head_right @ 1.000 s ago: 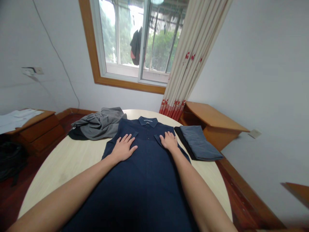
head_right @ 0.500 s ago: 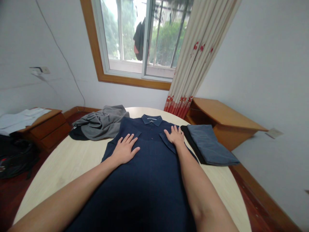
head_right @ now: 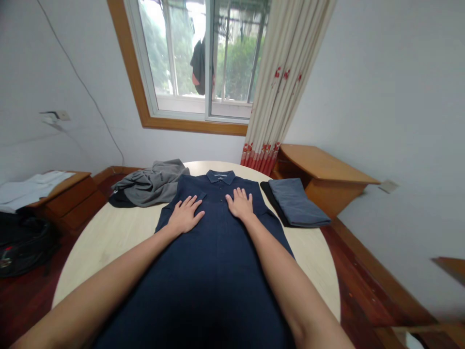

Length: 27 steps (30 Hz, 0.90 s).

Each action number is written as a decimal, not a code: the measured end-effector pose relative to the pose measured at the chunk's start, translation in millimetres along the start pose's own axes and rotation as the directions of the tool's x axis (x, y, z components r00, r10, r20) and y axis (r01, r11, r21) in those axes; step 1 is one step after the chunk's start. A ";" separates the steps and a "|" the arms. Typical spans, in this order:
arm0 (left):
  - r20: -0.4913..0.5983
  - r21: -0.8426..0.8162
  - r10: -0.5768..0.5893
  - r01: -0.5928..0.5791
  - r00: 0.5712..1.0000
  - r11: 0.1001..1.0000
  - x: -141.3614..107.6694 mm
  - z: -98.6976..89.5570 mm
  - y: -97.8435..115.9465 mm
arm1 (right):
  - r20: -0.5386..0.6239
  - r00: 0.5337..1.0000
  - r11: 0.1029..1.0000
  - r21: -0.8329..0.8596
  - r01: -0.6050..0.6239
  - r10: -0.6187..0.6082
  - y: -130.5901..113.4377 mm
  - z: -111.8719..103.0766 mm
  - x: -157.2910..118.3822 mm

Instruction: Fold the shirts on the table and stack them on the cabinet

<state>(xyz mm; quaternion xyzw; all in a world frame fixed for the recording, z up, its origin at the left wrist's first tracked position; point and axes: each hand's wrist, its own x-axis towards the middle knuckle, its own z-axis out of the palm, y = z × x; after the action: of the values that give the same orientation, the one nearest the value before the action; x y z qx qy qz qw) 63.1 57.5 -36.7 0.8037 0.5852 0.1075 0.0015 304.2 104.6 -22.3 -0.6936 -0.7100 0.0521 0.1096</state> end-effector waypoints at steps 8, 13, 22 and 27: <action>-0.073 0.082 0.180 -0.174 0.981 0.981 -38.2 -14.2 27.8 | 0.077 0.986 0.989 0.028 0.143 -0.145 -11.5 2.0 -104.3; 0.091 -0.062 0.334 -0.330 0.938 0.942 -95.7 -15.3 42.4 | 0.046 0.978 0.978 0.026 0.205 -0.206 22.4 -4.0 -140.0; 0.161 0.045 0.036 -0.044 0.986 0.998 -154.1 -33.5 -14.9 | -0.043 0.999 0.999 -0.048 0.012 -0.014 82.1 -8.6 -171.1; 0.073 0.102 -0.276 0.268 0.958 0.958 -192.4 -34.5 -16.9 | -0.136 0.991 0.999 -0.031 -0.021 0.016 84.7 -6.6 -180.1</action>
<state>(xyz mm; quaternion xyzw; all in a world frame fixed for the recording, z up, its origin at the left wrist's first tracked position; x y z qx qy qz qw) -15.0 -122.5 -38.1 0.7186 0.6940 0.0446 0.0047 390.6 -72.6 -50.0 -0.7038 -0.6953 -0.0056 0.1457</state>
